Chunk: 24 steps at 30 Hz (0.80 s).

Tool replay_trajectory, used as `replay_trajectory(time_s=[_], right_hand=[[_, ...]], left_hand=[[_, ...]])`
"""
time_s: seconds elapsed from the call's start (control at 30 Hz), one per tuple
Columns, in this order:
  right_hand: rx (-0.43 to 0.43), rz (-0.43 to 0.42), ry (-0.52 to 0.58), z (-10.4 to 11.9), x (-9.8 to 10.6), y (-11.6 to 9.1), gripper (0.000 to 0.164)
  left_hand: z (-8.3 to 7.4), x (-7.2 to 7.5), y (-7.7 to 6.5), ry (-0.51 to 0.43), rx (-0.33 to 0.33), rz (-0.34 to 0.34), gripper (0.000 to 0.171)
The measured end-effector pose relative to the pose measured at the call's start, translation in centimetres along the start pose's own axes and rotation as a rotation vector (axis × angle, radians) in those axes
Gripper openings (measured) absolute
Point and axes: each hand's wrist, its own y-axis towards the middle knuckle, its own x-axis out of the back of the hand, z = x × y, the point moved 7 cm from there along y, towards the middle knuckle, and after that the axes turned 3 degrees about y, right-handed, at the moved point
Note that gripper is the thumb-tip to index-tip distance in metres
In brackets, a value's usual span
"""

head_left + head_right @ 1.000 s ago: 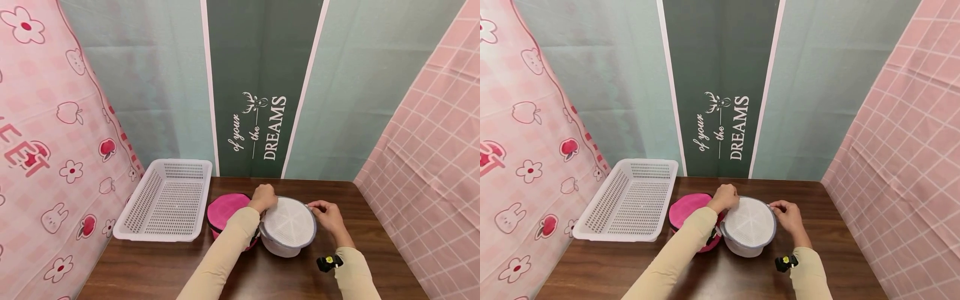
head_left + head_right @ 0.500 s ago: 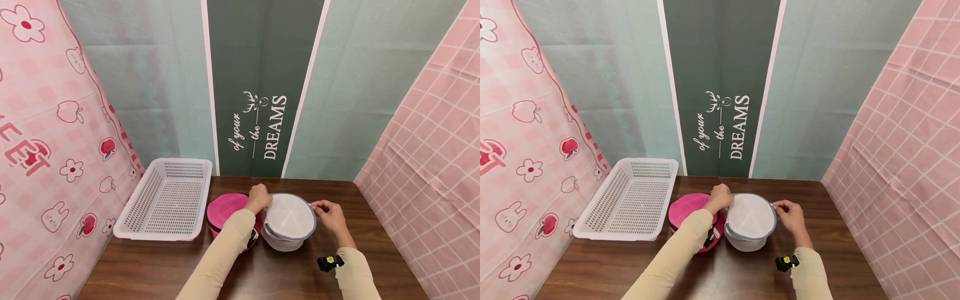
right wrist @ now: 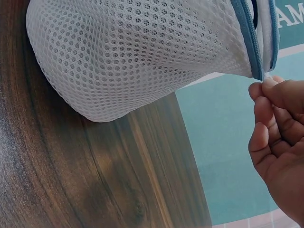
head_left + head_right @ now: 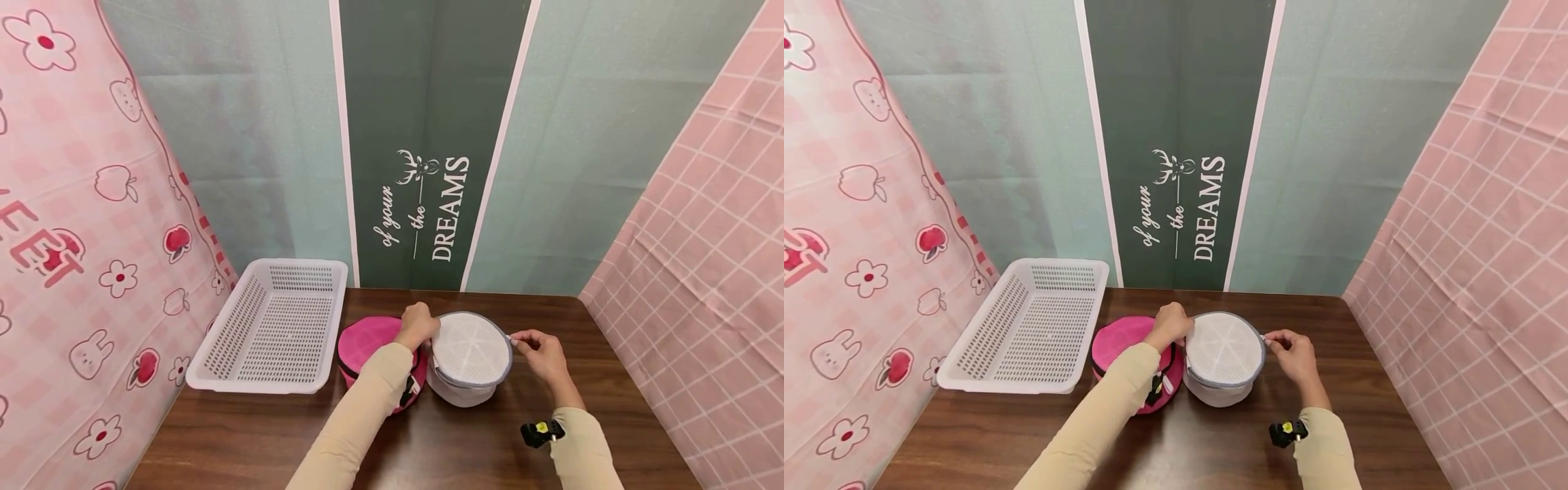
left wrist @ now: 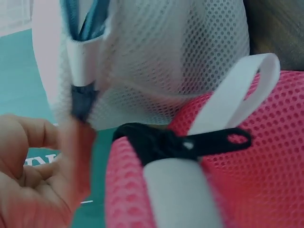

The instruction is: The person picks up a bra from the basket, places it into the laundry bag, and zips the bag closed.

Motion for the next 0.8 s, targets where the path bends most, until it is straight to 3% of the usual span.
replay_trajectory(time_s=[0.17, 0.33, 0.43, 0.63, 0.8], right_hand=[[0.007, 0.000, 0.032, -0.1, -0.1, 0.2, 0.008], [0.022, 0.006, 0.056, -0.1, -0.4, 0.4, 0.006], [0.030, 0.002, 0.058, 0.2, -0.4, 0.5, 0.005], [0.053, 0.004, 0.052, 1.0, -0.5, 0.6, 0.005], [0.091, -0.001, 0.061, 1.8, -0.7, 0.4, 0.005]], left_hand=[[-1.4, -0.3, 0.4, 0.108, -0.111, 0.039, 0.015], [-3.3, -1.5, 0.8, 0.076, -0.231, 0.039, 0.038], [-4.3, -2.2, 1.0, 0.068, -0.285, 0.061, 0.042], [-5.5, -3.0, 1.1, 0.121, -0.309, 0.126, 0.044], [-5.8, -3.0, 1.0, 0.239, -0.338, 0.112, 0.038]])
